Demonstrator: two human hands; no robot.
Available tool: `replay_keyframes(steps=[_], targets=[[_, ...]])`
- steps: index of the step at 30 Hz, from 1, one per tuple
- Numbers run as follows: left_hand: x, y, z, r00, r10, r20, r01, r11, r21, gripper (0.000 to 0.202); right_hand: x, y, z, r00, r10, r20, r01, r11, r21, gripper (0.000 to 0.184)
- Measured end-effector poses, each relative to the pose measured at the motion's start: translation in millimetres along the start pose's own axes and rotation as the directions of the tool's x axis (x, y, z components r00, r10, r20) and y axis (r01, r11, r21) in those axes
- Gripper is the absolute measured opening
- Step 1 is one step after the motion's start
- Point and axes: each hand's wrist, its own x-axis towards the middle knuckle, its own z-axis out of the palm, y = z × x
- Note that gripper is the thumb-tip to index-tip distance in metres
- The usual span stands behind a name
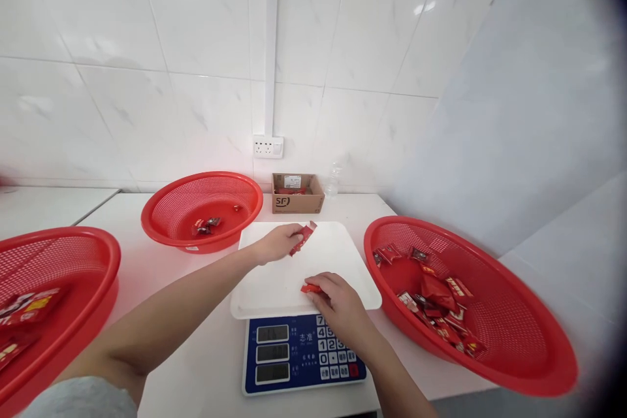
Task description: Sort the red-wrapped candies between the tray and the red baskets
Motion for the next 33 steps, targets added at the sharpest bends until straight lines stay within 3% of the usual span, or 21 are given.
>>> replay_keyframes(steps=[4,10,12,15,18,19,21,23,27,29,31,33], targets=[[-24,-9,-24.9,0.979,-0.143,-0.145,0.128,0.986,-0.108,0.031,-2,2,1,1.0,0.001,0.015,-0.001,1.0,0.011,0.022],[-49,-38,-72.1,0.834,-0.286,-0.472,0.313,0.95,-0.024,0.036,0,-1,0,0.999,0.044,0.031,-0.045,0.998,0.036,0.024],[-56,-38,-75.5,0.818,-0.269,-0.508,0.327,0.945,0.025,0.039,1,-2,-1,0.998,0.054,0.031,-0.056,0.997,0.052,0.024],[-68,-15,-57.2,0.89,-0.213,-0.402,0.259,0.964,0.063,0.031,0,-5,-2,0.995,0.1,0.007,-0.1,0.99,0.094,0.027],[-82,20,-23.5,0.985,-0.076,-0.158,0.085,0.995,0.057,0.029,-2,-13,-1,0.992,0.125,-0.025,-0.12,0.982,0.144,0.037],[-86,29,-13.0,0.997,-0.013,-0.081,0.019,0.997,0.076,0.029,-3,-17,-1,0.993,0.115,-0.026,-0.11,0.981,0.163,0.039],[-92,42,3.3,1.0,0.03,0.006,-0.031,0.993,0.118,0.03,-3,-24,-1,0.996,0.086,-0.018,-0.08,0.975,0.205,0.04],[-95,46,12.8,0.999,-0.004,0.031,-0.001,0.99,0.142,0.032,-4,-31,-1,0.997,0.074,-0.003,-0.071,0.965,0.251,0.04],[-98,45,18.3,0.999,0.004,0.046,-0.009,0.994,0.111,0.034,-7,-39,-4,0.999,0.042,0.015,-0.045,0.969,0.243,0.037],[-97,41,13.8,1.0,0.023,-0.018,-0.022,0.998,0.056,0.036,-10,-41,-10,0.999,0.048,-0.002,-0.047,0.988,0.145,0.039],[-95,29,0.4,0.974,-0.042,-0.221,0.052,0.998,0.038,0.033,-13,-40,-20,0.999,0.04,-0.017,-0.039,0.996,0.077,0.038],[-89,3,-21.9,0.872,-0.127,-0.472,0.21,0.969,0.128,0.032,-16,-35,-35,0.998,0.046,-0.052,-0.044,0.998,0.037,0.037]])
